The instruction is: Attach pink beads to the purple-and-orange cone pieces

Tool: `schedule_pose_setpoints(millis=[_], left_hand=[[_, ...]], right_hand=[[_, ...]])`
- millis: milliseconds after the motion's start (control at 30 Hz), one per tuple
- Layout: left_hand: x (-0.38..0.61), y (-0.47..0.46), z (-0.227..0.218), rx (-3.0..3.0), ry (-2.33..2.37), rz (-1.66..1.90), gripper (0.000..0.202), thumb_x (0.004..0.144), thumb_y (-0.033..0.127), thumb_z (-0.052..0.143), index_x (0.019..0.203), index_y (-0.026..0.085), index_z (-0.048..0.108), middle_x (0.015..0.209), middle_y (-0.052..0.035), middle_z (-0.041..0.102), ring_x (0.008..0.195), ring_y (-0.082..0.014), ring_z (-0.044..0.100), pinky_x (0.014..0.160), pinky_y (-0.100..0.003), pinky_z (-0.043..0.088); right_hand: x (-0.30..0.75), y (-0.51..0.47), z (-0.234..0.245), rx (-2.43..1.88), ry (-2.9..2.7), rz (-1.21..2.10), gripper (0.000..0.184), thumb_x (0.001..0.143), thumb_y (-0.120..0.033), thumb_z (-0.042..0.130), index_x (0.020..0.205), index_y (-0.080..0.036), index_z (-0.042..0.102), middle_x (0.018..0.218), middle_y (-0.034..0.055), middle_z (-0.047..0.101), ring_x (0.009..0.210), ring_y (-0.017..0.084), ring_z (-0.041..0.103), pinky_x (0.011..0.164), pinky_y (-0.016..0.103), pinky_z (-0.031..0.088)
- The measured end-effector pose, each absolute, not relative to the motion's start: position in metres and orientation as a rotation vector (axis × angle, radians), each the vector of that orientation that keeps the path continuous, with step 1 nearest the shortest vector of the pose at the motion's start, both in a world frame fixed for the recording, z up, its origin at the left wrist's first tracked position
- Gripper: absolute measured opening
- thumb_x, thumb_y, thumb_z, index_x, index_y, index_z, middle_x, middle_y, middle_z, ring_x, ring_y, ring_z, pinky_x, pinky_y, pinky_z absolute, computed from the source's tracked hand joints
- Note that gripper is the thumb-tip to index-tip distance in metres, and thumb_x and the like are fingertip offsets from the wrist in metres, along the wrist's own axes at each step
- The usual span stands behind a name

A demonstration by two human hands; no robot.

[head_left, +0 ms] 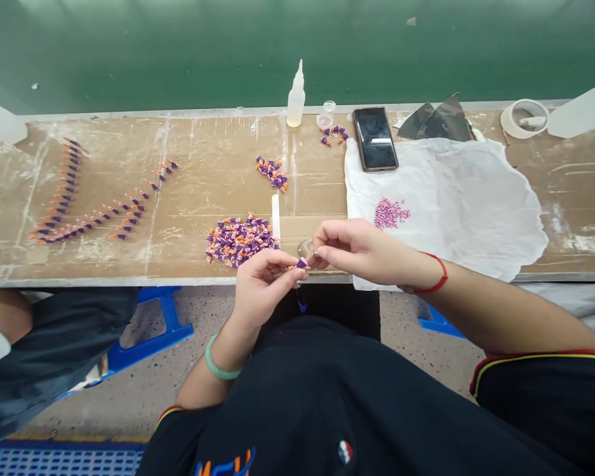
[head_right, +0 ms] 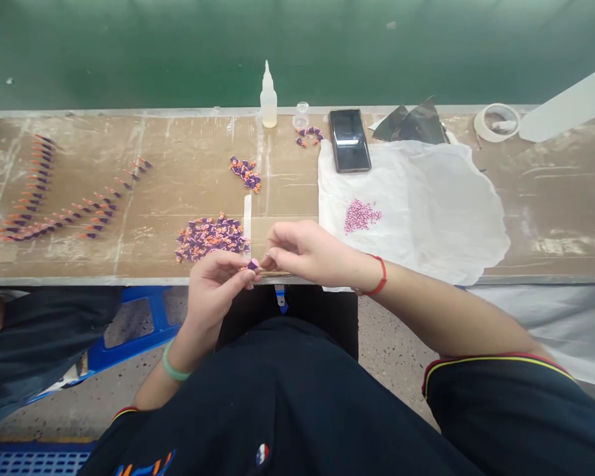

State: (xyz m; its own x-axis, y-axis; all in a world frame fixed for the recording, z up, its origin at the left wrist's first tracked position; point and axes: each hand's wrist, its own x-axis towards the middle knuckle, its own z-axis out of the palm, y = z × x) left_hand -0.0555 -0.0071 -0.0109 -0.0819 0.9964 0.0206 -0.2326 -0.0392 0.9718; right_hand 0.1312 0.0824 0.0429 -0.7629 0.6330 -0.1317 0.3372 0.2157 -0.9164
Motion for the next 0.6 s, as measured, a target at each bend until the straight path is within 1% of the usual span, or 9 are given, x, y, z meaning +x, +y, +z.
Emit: schedule_pose_setpoints(millis=[67,133,233,333,467,600], left_hand=[[-0.054,-0.008,-0.005,1.037,1.081,1.391,0.025,0.077,0.036,0.086,0.083,0.018,0.069,0.076,-0.0031,0.076,0.060,-0.0136,0.072,0.052,-0.019,0.058],[-0.053,-0.009,-0.001,1.060,1.090,1.392,0.027,0.077,0.038,0.086,0.083,0.018,0.069,0.077,-0.0029,0.076,0.059,-0.0130,0.072,0.054,-0.020,0.060],[-0.052,-0.011,0.003,1.089,1.075,1.412,0.025,0.079,0.037,0.085,0.083,0.018,0.069,0.079,-0.0022,0.076,0.060,-0.0124,0.072,0.058,-0.020,0.062],[-0.050,-0.012,0.005,1.100,1.036,1.438,0.018,0.080,0.030,0.084,0.083,0.018,0.071,0.081,-0.0022,0.076,0.063,-0.0121,0.073,0.061,-0.020,0.062],[-0.047,-0.015,0.007,1.111,1.050,1.447,0.014,0.078,0.024,0.085,0.082,0.018,0.073,0.080,-0.0030,0.075,0.068,-0.0126,0.072,0.063,-0.020,0.061],[-0.046,-0.016,0.007,1.138,1.070,1.441,0.013,0.079,0.025,0.084,0.083,0.018,0.074,0.080,-0.0038,0.075,0.070,-0.0135,0.071,0.064,-0.022,0.060]], right_hand=[[0.131,0.075,0.049,-0.937,-2.079,1.753,0.014,0.092,-0.029,0.052,0.081,-0.021,0.051,0.075,0.0016,0.063,0.068,0.014,0.061,0.061,0.026,0.048],[0.132,0.070,0.053,-0.950,-2.031,1.801,0.016,0.091,-0.032,0.054,0.080,-0.020,0.052,0.073,0.0007,0.061,0.067,0.014,0.059,0.059,0.026,0.047],[0.134,0.066,0.057,-0.942,-2.026,1.764,0.016,0.091,-0.031,0.056,0.080,-0.020,0.053,0.070,-0.0009,0.058,0.062,0.012,0.054,0.056,0.024,0.045],[0.136,0.064,0.060,-0.925,-2.075,1.686,0.014,0.091,-0.028,0.056,0.080,-0.019,0.053,0.065,-0.0032,0.055,0.057,0.009,0.046,0.052,0.022,0.038],[0.138,0.061,0.061,-0.915,-2.123,1.615,0.013,0.091,-0.024,0.054,0.079,-0.018,0.053,0.065,-0.0031,0.055,0.057,0.008,0.046,0.052,0.021,0.036],[0.139,0.058,0.062,-0.899,-2.143,1.549,0.013,0.090,-0.022,0.053,0.078,-0.018,0.054,0.064,-0.0040,0.053,0.055,0.007,0.043,0.050,0.020,0.033]])
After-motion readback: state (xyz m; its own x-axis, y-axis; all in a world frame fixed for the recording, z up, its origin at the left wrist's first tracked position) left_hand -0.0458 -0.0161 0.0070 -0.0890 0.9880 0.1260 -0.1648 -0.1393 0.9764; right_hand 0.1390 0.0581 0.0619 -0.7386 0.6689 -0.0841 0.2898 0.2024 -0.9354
